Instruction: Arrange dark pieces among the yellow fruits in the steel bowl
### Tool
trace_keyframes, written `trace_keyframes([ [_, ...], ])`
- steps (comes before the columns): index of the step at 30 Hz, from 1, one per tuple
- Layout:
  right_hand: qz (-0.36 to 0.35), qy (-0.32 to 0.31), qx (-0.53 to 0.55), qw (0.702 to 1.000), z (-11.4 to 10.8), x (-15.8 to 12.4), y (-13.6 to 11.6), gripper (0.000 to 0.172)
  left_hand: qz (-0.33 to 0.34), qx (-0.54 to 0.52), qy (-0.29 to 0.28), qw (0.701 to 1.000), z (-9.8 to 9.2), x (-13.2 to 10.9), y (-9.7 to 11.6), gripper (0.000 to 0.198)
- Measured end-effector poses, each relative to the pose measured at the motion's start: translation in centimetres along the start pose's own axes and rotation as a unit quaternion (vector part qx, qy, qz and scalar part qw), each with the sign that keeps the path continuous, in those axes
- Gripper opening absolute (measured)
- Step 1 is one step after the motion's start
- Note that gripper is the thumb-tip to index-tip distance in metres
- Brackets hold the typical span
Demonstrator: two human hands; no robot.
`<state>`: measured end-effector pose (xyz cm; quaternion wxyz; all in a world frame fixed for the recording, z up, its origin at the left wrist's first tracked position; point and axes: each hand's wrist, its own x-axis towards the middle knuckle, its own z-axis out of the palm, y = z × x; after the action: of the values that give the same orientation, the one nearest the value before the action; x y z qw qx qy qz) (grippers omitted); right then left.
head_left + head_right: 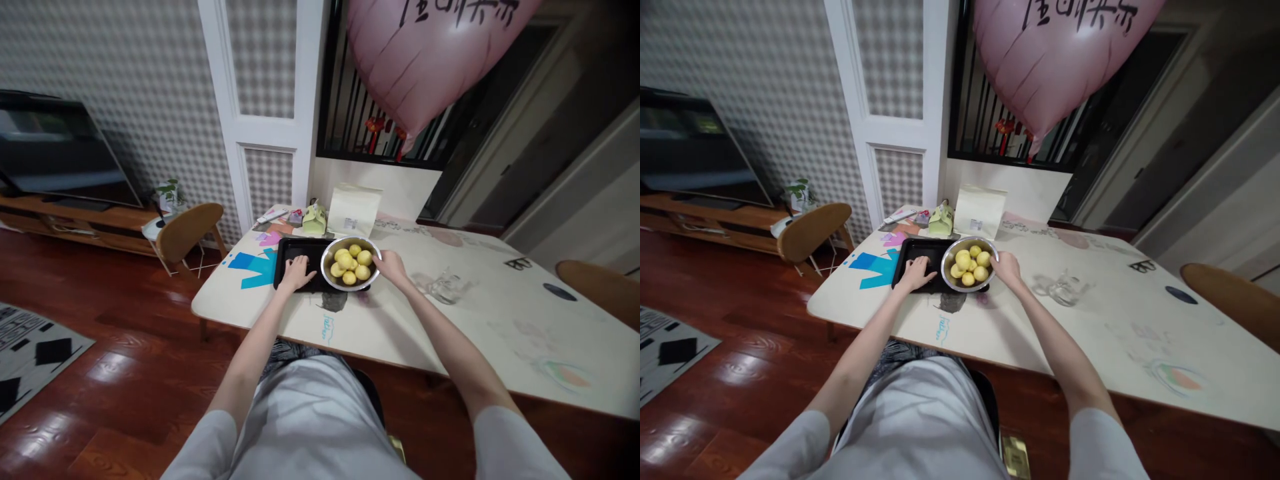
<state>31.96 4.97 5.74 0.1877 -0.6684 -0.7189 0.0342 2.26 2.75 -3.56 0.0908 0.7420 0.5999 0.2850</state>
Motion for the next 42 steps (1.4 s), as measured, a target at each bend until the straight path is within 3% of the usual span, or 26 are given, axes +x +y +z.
trace_keyframes([
  [6,0.023,0.029,-0.083,0.996,0.2,0.9,-2.5,0.037,0.05,-0.098,0.056,0.992,2.7,1.1,3.7,0.057],
  [11,0.018,0.058,-0.123,0.991,0.6,0.8,-4.3,0.039,0.034,-0.293,0.018,0.955,6.2,2.1,6.2,0.113],
  [14,0.009,0.078,-0.136,0.988,1.1,0.5,-5.0,0.04,0.031,-0.327,0.016,0.944,7.1,2.3,6.3,0.129],
  [23,-0.009,0.112,-0.158,0.981,3.1,-0.3,-6.0,0.045,0.047,-0.331,0.041,0.942,7.1,2.3,6.1,0.145],
  [30,-0.002,0.126,-0.164,0.978,3.7,-0.3,-5.6,0.046,-0.017,-0.372,0.027,0.928,7.2,2.6,6.1,0.161],
  [34,0.0,0.128,-0.157,0.979,3.7,-0.2,-5.3,0.047,-0.051,-0.353,0.019,0.934,7.0,2.7,5.9,0.16],
  [42,-0.008,0.136,-0.137,0.981,3.0,0.2,-4.9,0.056,-0.039,-0.303,0.01,0.952,7.1,3.0,5.6,0.143],
])
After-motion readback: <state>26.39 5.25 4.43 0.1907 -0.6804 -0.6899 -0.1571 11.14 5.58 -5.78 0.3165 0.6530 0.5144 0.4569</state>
